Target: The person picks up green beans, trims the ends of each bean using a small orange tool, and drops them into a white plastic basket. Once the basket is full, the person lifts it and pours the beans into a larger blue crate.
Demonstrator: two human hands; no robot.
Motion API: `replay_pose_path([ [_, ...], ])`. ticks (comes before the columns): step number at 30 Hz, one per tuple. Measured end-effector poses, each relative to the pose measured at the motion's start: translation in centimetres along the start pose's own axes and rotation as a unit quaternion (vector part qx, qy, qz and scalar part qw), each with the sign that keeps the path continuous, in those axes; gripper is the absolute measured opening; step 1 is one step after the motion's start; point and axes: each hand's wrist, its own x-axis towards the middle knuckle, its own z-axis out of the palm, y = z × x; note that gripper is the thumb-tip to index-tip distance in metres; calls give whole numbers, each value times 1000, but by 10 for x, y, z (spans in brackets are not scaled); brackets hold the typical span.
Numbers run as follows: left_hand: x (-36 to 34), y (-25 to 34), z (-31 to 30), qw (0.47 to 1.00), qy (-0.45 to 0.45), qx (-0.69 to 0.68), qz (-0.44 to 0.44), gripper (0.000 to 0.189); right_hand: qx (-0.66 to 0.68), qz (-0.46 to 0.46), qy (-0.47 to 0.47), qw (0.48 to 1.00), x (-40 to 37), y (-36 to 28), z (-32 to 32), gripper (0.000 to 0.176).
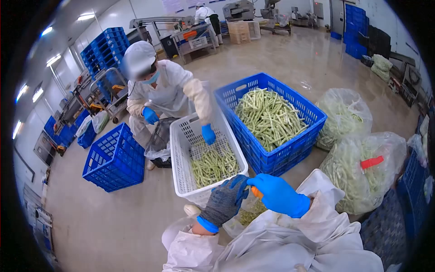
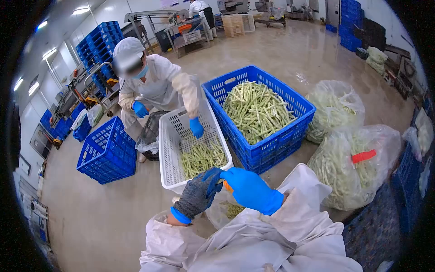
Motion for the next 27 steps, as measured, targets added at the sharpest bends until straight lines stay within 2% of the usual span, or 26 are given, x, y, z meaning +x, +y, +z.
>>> replay_pose_path([
  [4, -3, 2, 1, 996, -29, 78, -28, 34, -43, 13, -29, 999, -3, 2, 8, 49],
  [6, -4, 3, 1, 993, -41, 107, -40, 33, -192, -10, -11, 981, -6, -1, 16, 48],
  [10, -6, -3, 11, 987, -58, 144, -49, 32, -230, 7, 8, 973, -11, 2, 28, 51],
  [12, -7, -4, 15, 987, -52, 145, -46, 32, -179, -3, 58, 982, -15, 10, 33, 33],
  [13, -8, -3, 15, 987, -65, 134, -58, 33, -178, -1, 58, 982, -16, 14, 36, 33],
  [14, -8, -2, 14, 987, -77, 125, -69, 35, 7, 65, 84, 994, -16, 17, 38, 30],
  [15, -9, -4, 17, 987, -78, 125, -69, 35, 194, 127, 107, 967, -15, 19, 39, 28],
  [16, -12, -8, 21, 997, -30, 49, -60, 36, 194, 127, 109, 967, -14, 18, 37, 28],
  [17, -13, -10, 24, 998, 19, -28, -50, 38, 298, 190, 108, 929, -14, 16, 33, 26],
  [18, -11, -8, 24, 998, 18, -27, -50, 38, 396, 249, 105, 877, -14, 16, 30, 25],
  [19, -9, -5, 22, 961, 70, -235, -128, 38, 398, 248, 105, 877, -18, 20, 28, 25],
  [20, -7, -4, 20, 872, 121, -429, -201, 38, 389, 260, 127, 875, -25, 28, 26, 26],
  [21, -6, -8, 19, 873, 125, -425, -203, 38, 380, 270, 146, 873, -32, 37, 23, 27],
  [22, -5, -15, 19, 747, 170, -618, -175, 37, 385, 267, 139, 873, -40, 49, 19, 27],
  [23, -6, -18, 18, 579, 206, -777, -136, 36, 174, 211, 106, 956, -51, 62, 14, 28],
  [24, -5, -14, 13, 519, 218, -815, -138, 36, -47, 142, 70, 986, -54, 64, 11, 30],
  [25, -6, -14, 15, 520, 219, -813, -140, 36, -45, 141, 70, 986, -54, 64, 14, 30],
  [27, -1, -14, 21, 458, 237, -850, -107, 36, -49, 65, 97, 992, -52, 58, 16, 34],
])
